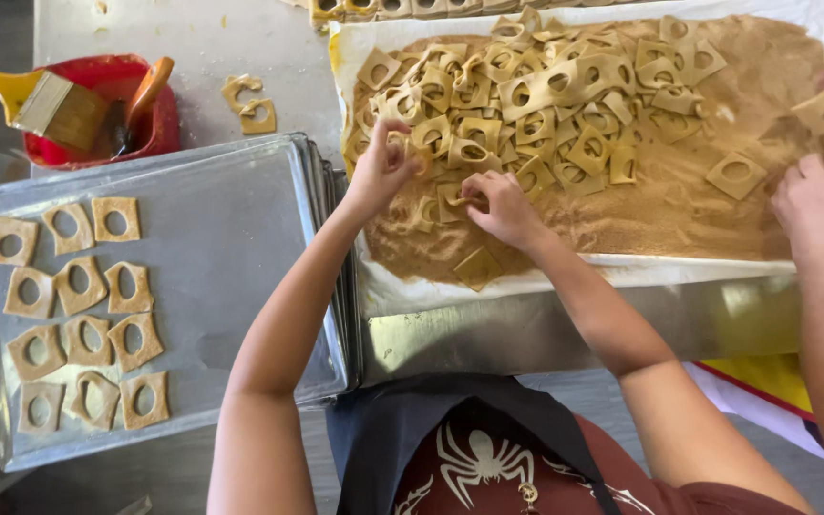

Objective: The person arranges square-shaped dough pieces with central holes onto a metal baking tray. They pick the dough from a pile on a cloth, place them in rows on the tray, and then move the filled tray to a metal rack. The process is repeated with multiple trays.

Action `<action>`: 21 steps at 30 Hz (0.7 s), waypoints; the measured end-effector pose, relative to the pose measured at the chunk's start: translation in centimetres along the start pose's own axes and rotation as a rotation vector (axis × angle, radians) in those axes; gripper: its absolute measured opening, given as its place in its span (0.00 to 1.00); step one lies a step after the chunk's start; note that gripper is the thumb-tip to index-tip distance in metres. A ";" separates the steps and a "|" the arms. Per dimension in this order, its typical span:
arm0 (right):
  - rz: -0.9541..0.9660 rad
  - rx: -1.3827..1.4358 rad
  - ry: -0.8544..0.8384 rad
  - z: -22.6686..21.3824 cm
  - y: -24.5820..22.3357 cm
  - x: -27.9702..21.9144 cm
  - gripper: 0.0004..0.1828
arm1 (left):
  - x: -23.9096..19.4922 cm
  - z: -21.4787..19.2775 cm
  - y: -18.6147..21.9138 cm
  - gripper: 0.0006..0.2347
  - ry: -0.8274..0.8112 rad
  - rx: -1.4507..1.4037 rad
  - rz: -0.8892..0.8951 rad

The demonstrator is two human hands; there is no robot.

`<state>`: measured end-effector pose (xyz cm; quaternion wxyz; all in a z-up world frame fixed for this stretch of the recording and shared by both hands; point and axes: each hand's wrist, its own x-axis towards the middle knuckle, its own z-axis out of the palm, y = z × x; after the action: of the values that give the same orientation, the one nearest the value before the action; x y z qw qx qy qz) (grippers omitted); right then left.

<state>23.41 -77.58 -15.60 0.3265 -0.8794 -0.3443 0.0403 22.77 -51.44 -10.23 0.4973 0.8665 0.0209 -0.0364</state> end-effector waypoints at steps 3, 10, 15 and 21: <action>-0.068 0.015 0.065 -0.5 0.2 0.0 0.11 | -1.1 1.3 -0.6 0.09 -0.155 0.069 0.424; -0.055 -0.072 0.167 2.3 -1.6 -0.4 0.08 | -3.7 3.8 -3.5 0.06 -0.232 0.961 0.660; -0.127 -0.290 0.105 2.5 -2.2 -0.7 0.10 | -2.6 3.7 -3.5 0.04 -0.283 1.011 0.615; 0.390 0.565 -0.092 -2.1 -2.6 0.4 0.07 | -1.6 1.8 -1.3 0.08 -0.452 0.326 0.005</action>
<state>22.81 -77.07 -12.33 0.5271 -0.8008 -0.1592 0.2355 20.99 -52.32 -12.11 0.3437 0.9050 -0.0990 -0.2304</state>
